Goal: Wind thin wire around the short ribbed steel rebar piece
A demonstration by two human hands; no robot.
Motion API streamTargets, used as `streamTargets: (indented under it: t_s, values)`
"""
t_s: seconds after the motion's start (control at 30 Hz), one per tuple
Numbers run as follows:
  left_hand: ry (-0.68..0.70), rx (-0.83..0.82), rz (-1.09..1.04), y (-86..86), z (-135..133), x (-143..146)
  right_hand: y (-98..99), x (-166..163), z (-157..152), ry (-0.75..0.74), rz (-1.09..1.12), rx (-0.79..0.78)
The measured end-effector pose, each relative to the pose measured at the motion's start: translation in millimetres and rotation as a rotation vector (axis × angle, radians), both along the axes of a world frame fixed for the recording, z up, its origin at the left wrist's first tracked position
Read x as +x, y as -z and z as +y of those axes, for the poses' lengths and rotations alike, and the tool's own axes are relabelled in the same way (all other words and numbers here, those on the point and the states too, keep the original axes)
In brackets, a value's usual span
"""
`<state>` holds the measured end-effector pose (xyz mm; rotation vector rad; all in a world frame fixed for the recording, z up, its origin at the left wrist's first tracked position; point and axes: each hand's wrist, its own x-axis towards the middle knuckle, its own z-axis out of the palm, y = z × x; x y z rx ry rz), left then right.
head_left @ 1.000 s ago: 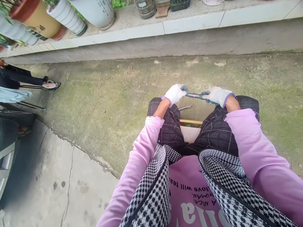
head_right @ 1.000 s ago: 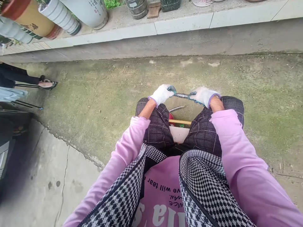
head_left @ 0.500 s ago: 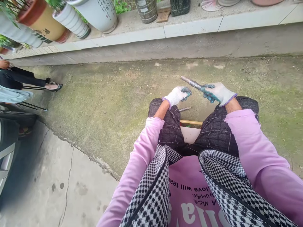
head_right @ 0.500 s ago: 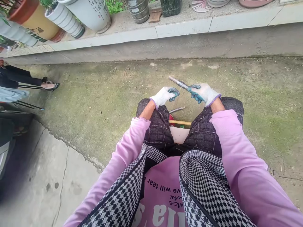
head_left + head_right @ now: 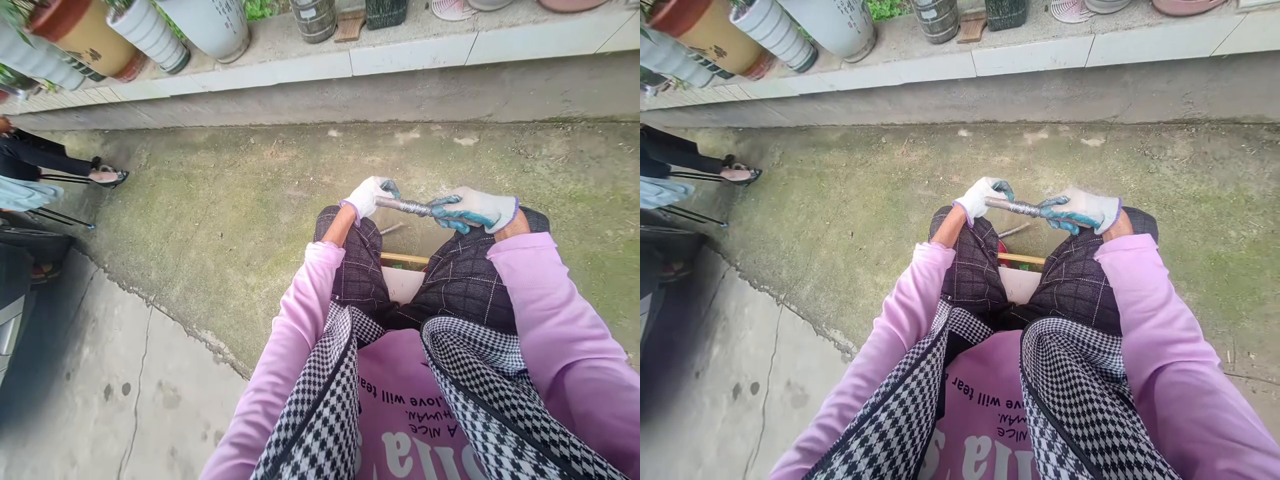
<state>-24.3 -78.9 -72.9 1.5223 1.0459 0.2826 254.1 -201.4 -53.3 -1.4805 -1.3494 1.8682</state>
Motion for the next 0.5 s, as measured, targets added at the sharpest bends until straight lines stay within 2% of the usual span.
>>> streamTargets:
  t_s: [0.2, 0.37, 0.5]
  values:
    - [0.063, 0.076, 0.108, -7.6, 0.1, -0.1, 12.0, 12.9, 3.5, -0.05, -0.118, -0.034]
    - [0.094, 0.093, 0.205, -14.6, -5.8, 3.8, 20.7, -2.1, 10.6, -0.141, -0.43, -0.088]
    - [0.063, 0.038, 0.233, -22.8, -18.5, 10.2, 28.0, -11.2, 24.1, -0.064, -0.658, 0.033]
